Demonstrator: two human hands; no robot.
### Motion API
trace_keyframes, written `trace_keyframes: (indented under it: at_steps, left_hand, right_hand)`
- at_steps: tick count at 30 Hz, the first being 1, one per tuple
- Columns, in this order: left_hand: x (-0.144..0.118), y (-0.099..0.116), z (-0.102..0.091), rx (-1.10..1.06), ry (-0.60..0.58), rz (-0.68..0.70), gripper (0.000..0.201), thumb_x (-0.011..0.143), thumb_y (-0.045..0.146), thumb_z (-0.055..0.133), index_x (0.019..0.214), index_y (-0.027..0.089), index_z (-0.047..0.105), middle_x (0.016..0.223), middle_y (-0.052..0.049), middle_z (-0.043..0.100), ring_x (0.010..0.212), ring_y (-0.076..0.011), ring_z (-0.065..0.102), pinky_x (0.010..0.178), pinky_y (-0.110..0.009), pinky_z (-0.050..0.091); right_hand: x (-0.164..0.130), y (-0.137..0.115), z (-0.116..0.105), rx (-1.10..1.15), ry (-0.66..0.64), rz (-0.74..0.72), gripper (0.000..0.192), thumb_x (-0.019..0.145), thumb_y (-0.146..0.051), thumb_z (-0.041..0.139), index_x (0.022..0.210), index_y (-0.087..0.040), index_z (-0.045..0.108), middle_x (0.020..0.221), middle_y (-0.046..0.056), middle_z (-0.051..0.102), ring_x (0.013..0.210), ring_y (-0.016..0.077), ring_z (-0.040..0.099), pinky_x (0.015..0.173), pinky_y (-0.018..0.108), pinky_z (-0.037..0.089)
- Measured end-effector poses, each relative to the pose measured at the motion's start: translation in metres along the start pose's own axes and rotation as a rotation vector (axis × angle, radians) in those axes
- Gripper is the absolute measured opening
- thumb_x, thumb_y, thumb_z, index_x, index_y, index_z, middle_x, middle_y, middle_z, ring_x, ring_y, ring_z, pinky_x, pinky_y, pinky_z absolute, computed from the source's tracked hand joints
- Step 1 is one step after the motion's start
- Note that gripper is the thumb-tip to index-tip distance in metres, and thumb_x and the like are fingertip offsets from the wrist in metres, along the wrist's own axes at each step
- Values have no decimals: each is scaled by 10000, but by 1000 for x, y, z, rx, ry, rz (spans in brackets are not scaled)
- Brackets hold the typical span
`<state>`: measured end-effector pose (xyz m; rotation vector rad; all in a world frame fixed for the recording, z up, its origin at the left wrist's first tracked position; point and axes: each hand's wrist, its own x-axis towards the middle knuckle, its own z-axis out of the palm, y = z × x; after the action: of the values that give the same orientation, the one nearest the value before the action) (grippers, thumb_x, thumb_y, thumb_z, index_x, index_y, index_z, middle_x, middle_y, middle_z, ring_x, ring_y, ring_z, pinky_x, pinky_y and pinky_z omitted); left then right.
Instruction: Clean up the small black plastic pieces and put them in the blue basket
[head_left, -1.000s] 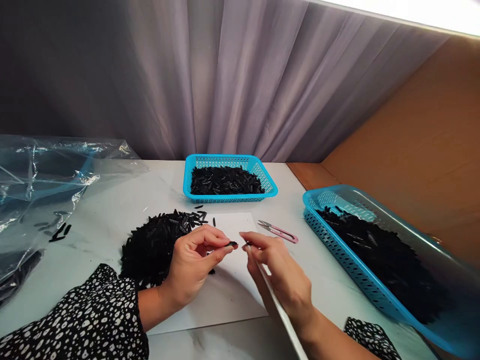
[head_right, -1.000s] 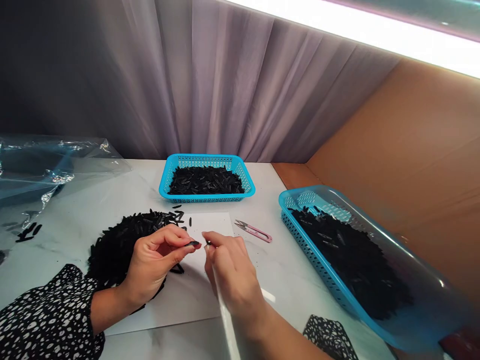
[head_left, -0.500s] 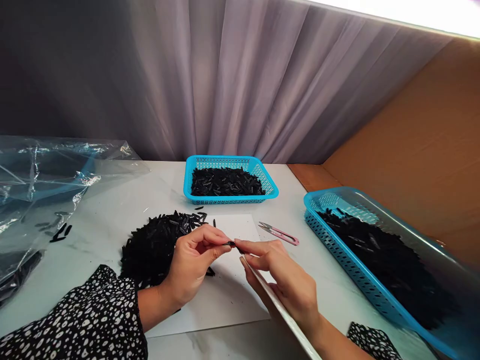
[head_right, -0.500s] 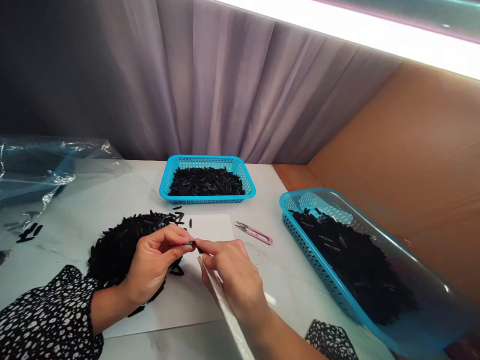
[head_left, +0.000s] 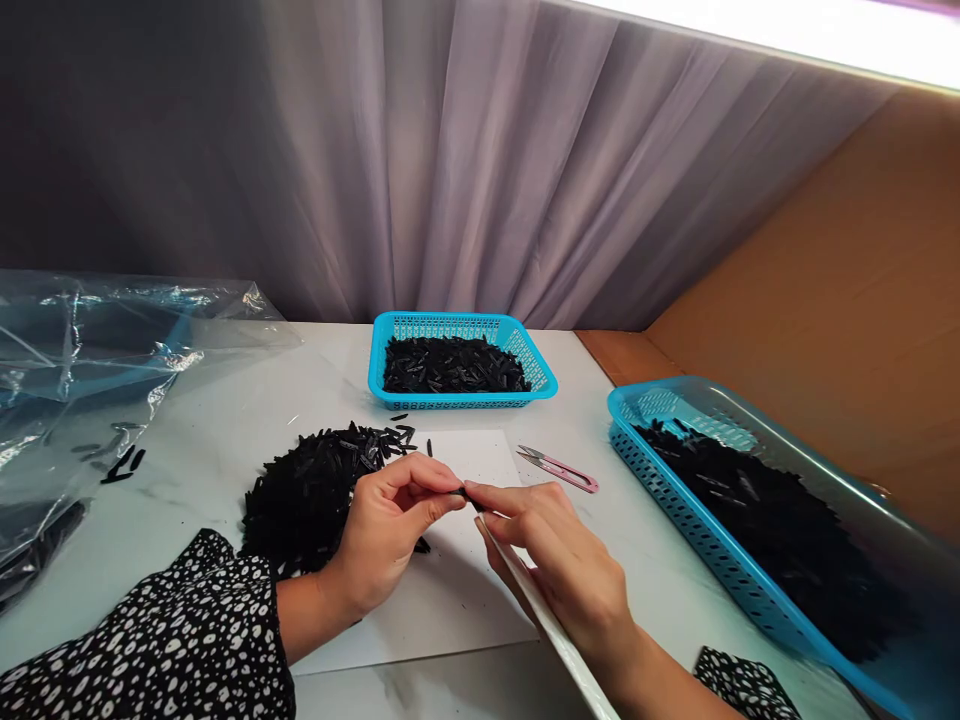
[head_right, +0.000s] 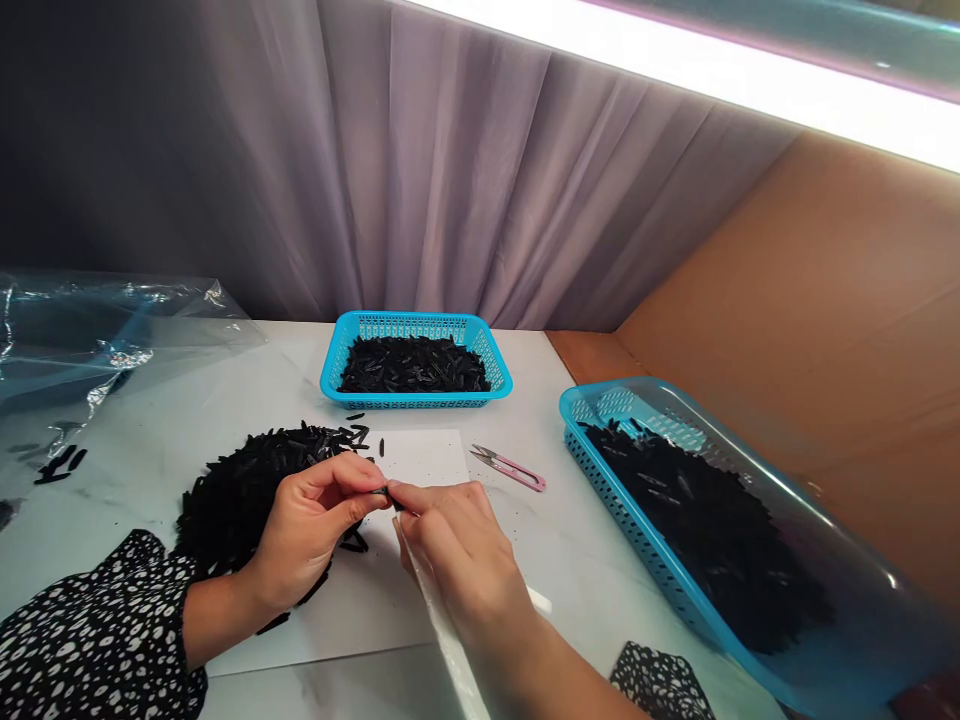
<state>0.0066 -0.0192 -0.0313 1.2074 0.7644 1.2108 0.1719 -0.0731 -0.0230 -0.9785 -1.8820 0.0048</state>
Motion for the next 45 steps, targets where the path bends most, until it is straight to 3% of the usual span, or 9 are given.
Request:
trace_keyframes:
  at_steps: [9,13,17,21,24,27,33,36,45]
  left_hand:
    - [1,4,3,-106,-35,-144,88,705,175,827,716,172,739,726,-5,709,672,-115,678,664,-207,578]
    - [0,2,3,-120,-58,-155,92,708,167,830,719,170,739,742,-17,731,704,-132,706,695,-224,583]
    - [2,1,4,-195,-57,-169,131,678,149,852,697,175,725,860,-28,757,810,-171,745,750,-253,588]
    - [3,4,4,-262,-65,-237,171,679,228,868,713,175,710,814,-40,770,813,-194,755,698,-258,598]
    - [2,6,3,-285,-88,-285,207,683,285,870,734,168,707,796,-41,767,762,-194,761,634,-233,591]
    - [3,6,3,-293,-79,-302,210,670,281,878,739,167,715,813,-34,764,740,-184,761,632,-225,592]
    - [4,0,2,-133,-46,-230,124,698,190,846,778,177,752,798,-32,772,755,-147,742,727,-216,583]
    - [3,0,0,-46,-9,-124,98,712,176,825,768,177,744,800,-38,775,765,-159,740,726,-236,590]
    - [-1,-1,-2,140,0,142,142,741,99,785,810,214,737,778,-9,755,743,-135,705,700,-227,576]
  right_hand:
    - [2,2,3,-235,-22,-141,177,920,-18,515,878,-187,546,986,155,769,701,200,670,596,338,417]
    - [-2,8,3,-184,117,59,178,924,-66,525,858,-231,521,981,96,769,757,201,701,704,365,504]
    - [-4,14,-4,-52,82,371,138,927,-185,571,816,-246,516,1129,95,752,928,232,736,782,382,572]
    - [-5,17,-7,27,77,442,115,922,-217,583,811,-241,568,1087,95,770,915,242,756,740,369,606]
    - [-6,15,-7,98,50,499,151,934,-242,578,784,-239,562,935,71,803,714,207,768,605,304,608]
    - [-8,11,-5,122,52,560,152,932,-269,592,787,-234,563,807,37,801,399,127,633,404,241,524]
    - [-10,2,3,289,170,474,48,899,-196,632,865,-215,604,795,49,738,581,156,683,536,284,587]
    - [-8,-2,6,302,141,457,75,888,-171,639,832,-212,611,815,53,696,611,161,676,514,283,576]
    - [-5,-11,4,376,41,489,135,866,-109,624,808,-225,584,973,78,760,866,212,740,746,340,608]
